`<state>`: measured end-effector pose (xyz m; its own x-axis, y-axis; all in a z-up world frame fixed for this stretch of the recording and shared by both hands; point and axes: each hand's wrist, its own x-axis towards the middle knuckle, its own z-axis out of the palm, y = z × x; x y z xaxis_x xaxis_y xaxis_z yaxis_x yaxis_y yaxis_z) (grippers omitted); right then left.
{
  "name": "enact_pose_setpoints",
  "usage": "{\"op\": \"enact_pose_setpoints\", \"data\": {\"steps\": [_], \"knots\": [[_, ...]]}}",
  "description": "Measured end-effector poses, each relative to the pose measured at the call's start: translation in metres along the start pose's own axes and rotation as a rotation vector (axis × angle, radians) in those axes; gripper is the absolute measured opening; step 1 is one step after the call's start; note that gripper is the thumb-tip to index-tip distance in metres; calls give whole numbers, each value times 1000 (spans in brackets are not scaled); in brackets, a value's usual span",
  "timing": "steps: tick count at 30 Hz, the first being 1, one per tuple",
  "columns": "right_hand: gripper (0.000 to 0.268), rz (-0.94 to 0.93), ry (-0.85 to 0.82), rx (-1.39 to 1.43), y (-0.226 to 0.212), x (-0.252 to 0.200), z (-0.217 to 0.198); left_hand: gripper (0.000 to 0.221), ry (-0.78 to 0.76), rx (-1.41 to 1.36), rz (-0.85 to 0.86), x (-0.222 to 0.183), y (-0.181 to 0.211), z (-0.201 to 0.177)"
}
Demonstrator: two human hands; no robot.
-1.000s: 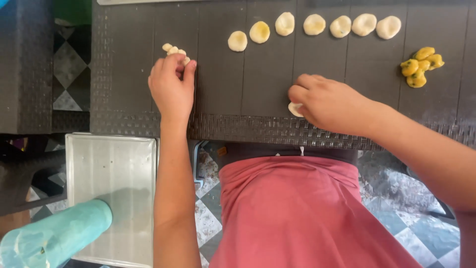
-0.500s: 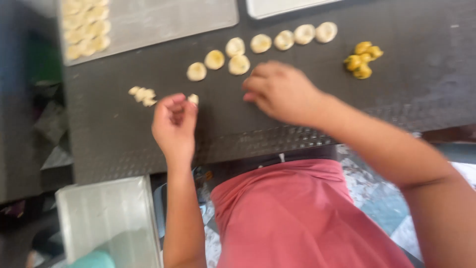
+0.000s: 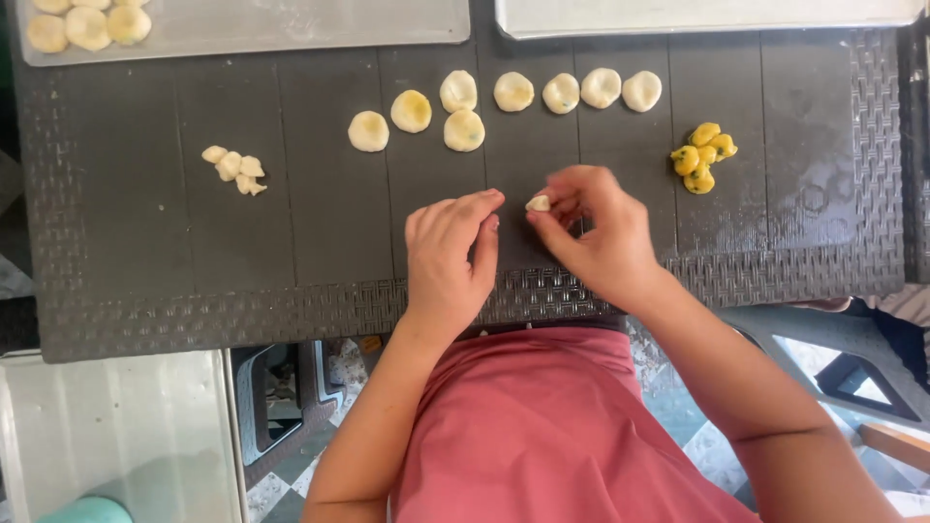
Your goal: Shaping small pieces of dough and filling them with a yellow substance to create pastries on a production table.
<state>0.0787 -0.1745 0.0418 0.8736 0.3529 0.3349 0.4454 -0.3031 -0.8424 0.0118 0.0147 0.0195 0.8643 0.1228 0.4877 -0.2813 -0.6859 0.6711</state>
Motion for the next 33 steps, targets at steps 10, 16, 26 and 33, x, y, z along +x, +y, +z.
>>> {"op": "enact_pose_setpoints", "data": {"steps": [10,16,26,33], "knots": [[40,-327,-108,-832,0,-42,-6,73,-372,395,238,-14,-3,-3],[48,-267,-165,-839,2,-23,-17,72,-319,437,252,-10,1,6],[83,126,-223,-1062,63,15,-148,81,-512,545,224,-15,12,-2],[28,42,-289,-751,53,5,-167,80,-483,570,212,-6,12,-2]]}}
